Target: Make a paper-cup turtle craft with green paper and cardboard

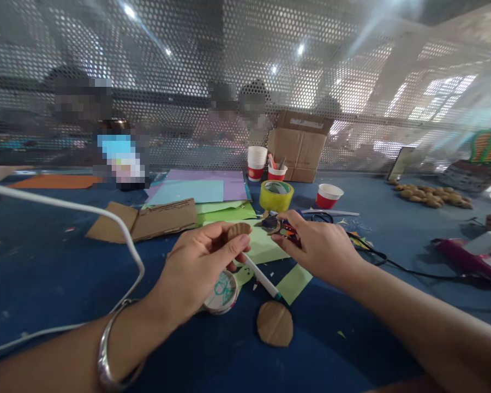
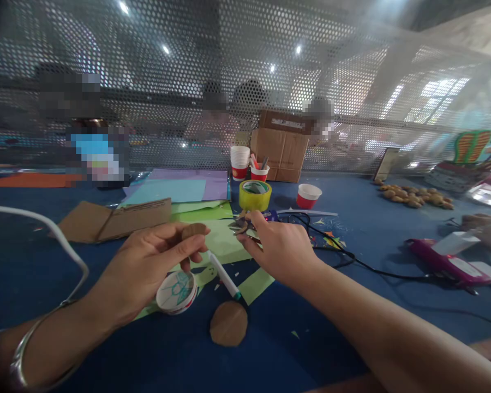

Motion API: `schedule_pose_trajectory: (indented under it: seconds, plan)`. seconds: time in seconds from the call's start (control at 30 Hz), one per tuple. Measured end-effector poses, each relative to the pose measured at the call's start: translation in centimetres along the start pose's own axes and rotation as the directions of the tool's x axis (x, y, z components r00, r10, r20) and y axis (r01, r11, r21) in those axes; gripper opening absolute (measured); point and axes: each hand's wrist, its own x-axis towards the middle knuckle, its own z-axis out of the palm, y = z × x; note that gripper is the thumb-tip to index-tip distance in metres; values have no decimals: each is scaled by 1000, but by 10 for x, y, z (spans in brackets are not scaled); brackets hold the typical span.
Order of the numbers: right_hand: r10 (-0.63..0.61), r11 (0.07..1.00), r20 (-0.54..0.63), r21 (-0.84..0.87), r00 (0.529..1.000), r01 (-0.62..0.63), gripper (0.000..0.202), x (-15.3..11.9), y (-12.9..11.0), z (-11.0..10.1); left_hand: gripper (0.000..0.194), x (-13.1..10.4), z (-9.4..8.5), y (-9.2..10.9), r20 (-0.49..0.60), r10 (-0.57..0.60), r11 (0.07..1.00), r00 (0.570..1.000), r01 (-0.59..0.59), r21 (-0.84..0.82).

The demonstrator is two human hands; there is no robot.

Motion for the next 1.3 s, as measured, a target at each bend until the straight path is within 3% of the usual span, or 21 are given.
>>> schedule_pose_trajectory:
  seconds: [0.23,0.4,0.5,0.57,0.7,0.9,1.3]
  plan:
    - [-44,998,0,-43,999,44,39,-2,2,-2,19,-3,1,1,25,13,999,1000,-14,51]
    - [-82,995,-30,50,996,83,39,-6,-3,-1,23,-4,4,1,88,-45,999,995,43,21]
    - [-35,983,-46,178,998,42,38,-6,-3,-3,24,-2,3,-1,62,-34,999,998,34,-5]
    - [16,938,-66,346,998,8,39,-6,-3,-5,23,-1,3,-2,52,-36,997,998,39,-63]
    - [14,753,-16,658,1000,0,38,-8,-9,-8,19,-1,6,-3,72,-111,969,991,124,-214]
    - [-89,565,85,825,992,-20,41,-12,-20,-4,14,-6,13,2,113,-167,926,979,195,-323]
    - [-212,548,89,836,973,43,45,-13,-21,-6,14,-13,14,6,184,-154,937,971,203,-285]
